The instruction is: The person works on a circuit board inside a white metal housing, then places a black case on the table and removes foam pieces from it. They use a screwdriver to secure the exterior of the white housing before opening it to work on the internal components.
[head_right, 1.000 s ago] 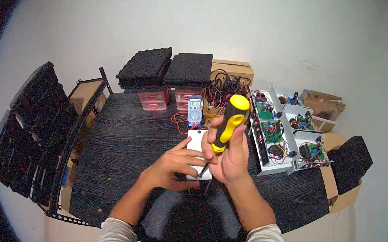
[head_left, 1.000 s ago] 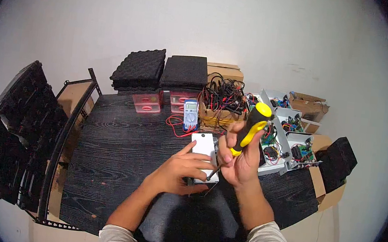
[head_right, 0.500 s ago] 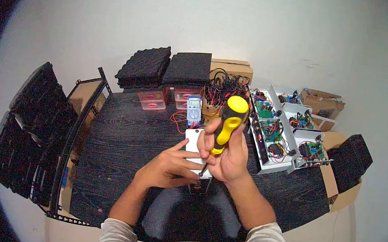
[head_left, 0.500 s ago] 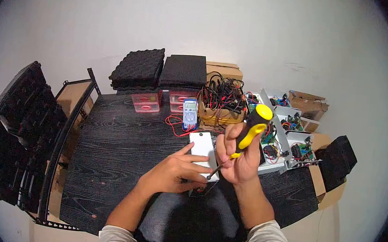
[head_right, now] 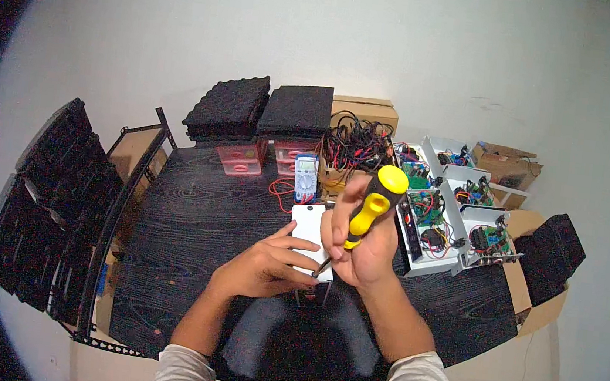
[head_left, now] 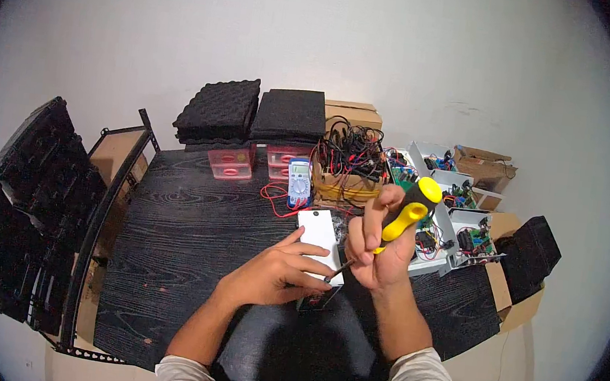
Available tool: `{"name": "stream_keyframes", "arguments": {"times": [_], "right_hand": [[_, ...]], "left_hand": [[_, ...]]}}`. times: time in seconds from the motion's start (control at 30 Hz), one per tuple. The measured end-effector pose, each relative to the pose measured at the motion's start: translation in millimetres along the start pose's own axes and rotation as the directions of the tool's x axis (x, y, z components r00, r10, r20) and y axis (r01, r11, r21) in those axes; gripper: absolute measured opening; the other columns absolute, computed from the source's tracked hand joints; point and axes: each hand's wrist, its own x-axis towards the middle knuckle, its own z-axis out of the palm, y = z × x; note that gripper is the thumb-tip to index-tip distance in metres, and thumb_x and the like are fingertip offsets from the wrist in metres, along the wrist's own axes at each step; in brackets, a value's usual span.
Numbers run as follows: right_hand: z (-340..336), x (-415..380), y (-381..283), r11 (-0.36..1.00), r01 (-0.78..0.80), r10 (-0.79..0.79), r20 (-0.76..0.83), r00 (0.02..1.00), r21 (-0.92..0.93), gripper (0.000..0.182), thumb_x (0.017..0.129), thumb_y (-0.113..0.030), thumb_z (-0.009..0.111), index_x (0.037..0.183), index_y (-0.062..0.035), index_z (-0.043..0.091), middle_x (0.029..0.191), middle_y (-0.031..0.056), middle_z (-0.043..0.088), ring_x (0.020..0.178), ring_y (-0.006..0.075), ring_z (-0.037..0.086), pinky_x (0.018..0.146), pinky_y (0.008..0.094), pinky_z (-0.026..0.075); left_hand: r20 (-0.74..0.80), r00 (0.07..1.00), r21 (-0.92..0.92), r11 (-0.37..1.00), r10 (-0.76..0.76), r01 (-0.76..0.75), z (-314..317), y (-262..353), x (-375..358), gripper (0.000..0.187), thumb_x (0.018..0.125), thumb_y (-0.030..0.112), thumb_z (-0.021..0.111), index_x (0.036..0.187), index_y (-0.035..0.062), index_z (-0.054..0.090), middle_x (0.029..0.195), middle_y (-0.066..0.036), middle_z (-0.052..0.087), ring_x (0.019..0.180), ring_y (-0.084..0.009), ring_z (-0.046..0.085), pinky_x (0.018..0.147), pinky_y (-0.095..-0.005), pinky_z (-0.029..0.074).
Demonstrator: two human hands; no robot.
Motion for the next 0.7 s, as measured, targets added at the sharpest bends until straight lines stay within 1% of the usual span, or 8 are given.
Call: {"name": "stream_keyframes", "arguments": {"times": [0.17, 0.27, 0.4, 0.43, 0.53, 0.57, 0.67, 0.7], "right_hand": [[5, 0, 5, 0.99, 0.137, -0.136, -0.045, 0.99, 0.016, 0.066, 0.081, -0.06, 0.076, 0.114, -0.0078, 0.053, 0.084, 0.0047, 0.061, 0.061, 0.02, 0.061, 0.041, 0.0233, 0.041], [4, -5, 3, 0.998, 0.05, -0.055, -0.097, 0.994, -0.046, 0.066, 0.083, -0.064, 0.071, 0.114, -0.0083, 0.055, 0.083, 0.0062, 0.062, 0.062, 0.0206, 0.061, 0.04, 0.0236, 0.041], [6, -2, -4, 0.996, -0.061, 0.053, -0.123, 0.991, -0.066, 0.065, 0.092, -0.068, 0.057, 0.126, -0.0132, 0.049, 0.083, 0.0059, 0.056, 0.053, 0.0176, 0.055, 0.041, 0.0235, 0.044], [8, -1, -3, 0.998, -0.06, 0.055, -0.149, 0.987, -0.025, 0.065, 0.09, -0.066, 0.061, 0.123, -0.0122, 0.048, 0.085, 0.0056, 0.055, 0.051, 0.0174, 0.054, 0.042, 0.0231, 0.044], [0, 3, 7, 0.974, 0.188, -0.184, 0.044, 0.982, -0.128, 0.065, 0.088, -0.064, 0.066, 0.121, -0.0115, 0.046, 0.087, 0.005, 0.054, 0.052, 0.0174, 0.055, 0.042, 0.0229, 0.044], [-1, 1, 6, 0.967, 0.185, -0.182, 0.038, 0.983, -0.173, 0.068, 0.085, -0.062, 0.071, 0.123, -0.01, 0.048, 0.09, 0.0043, 0.054, 0.055, 0.0174, 0.056, 0.043, 0.0235, 0.044], [2, -6, 0, 0.986, 0.036, -0.047, -0.064, 0.997, -0.165, 0.065, 0.089, -0.063, 0.066, 0.124, -0.01, 0.051, 0.087, 0.0042, 0.054, 0.058, 0.0177, 0.057, 0.043, 0.0241, 0.043], [6, -7, 0, 0.987, -0.006, -0.012, -0.109, 0.994, -0.162, 0.063, 0.093, -0.065, 0.059, 0.125, -0.0103, 0.054, 0.085, 0.0041, 0.055, 0.058, 0.0168, 0.056, 0.041, 0.0243, 0.041]], "left_hand": [[0.012, 1.0, -0.055, 0.998, -0.015, 0.015, -1, 1, 0, 0.03, 0.082, 0.014, 0.082, 0.111, 0.0226, 0.08, 0.12, 0.003, 0.07, 0.124, -0.0226, 0.061, 0.121, -0.0657, 0.024], [0.044, 0.998, -0.084, 0.995, -0.045, 0.049, -3, 3, 1, 0.03, 0.082, 0.014, 0.082, 0.111, 0.0228, 0.08, 0.122, 0.002, 0.069, 0.125, -0.0216, 0.061, 0.121, -0.0665, 0.022], [0.012, 1.0, -0.102, 0.995, -0.023, 0.024, 1, 1, 1, 0.028, 0.083, 0.014, 0.082, 0.11, 0.0222, 0.08, 0.121, 0.002, 0.068, 0.125, -0.0215, 0.061, 0.121, -0.0677, 0.02], [-0.004, 1.0, -0.104, 0.994, -0.014, 0.014, 2, 1, 1, 0.028, 0.083, 0.014, 0.082, 0.11, 0.022, 0.08, 0.12, 0.001, 0.068, 0.124, -0.0214, 0.061, 0.121, -0.0678, 0.019], [-0.001, 1.0, -0.096, 0.995, -0.021, 0.021, 2, 1, 0, 0.027, 0.084, 0.013, 0.081, 0.109, 0.0216, 0.08, 0.119, 0.001, 0.068, 0.124, -0.0214, 0.061, 0.121, -0.0682, 0.018], [0.008, 1.0, -0.091, 0.995, -0.029, 0.03, 2, 1, -1, 0.027, 0.084, 0.012, 0.081, 0.109, 0.0215, 0.08, 0.118, 0.001, 0.068, 0.124, -0.0214, 0.061, 0.121, -0.0683, 0.018], [0.029, 0.998, -0.096, 0.994, -0.056, 0.059, -2, 7, 2, 0.027, 0.084, 0.012, 0.081, 0.109, 0.0216, 0.08, 0.117, 0.001, 0.068, 0.123, -0.0208, 0.061, 0.121, -0.0683, 0.017], [0.035, 0.998, -0.096, 0.994, -0.056, 0.059, -2, 7, 2, 0.027, 0.084, 0.012, 0.081, 0.11, 0.0217, 0.08, 0.117, 0.001, 0.068, 0.122, -0.0206, 0.061, 0.122, -0.0683, 0.017]]}}
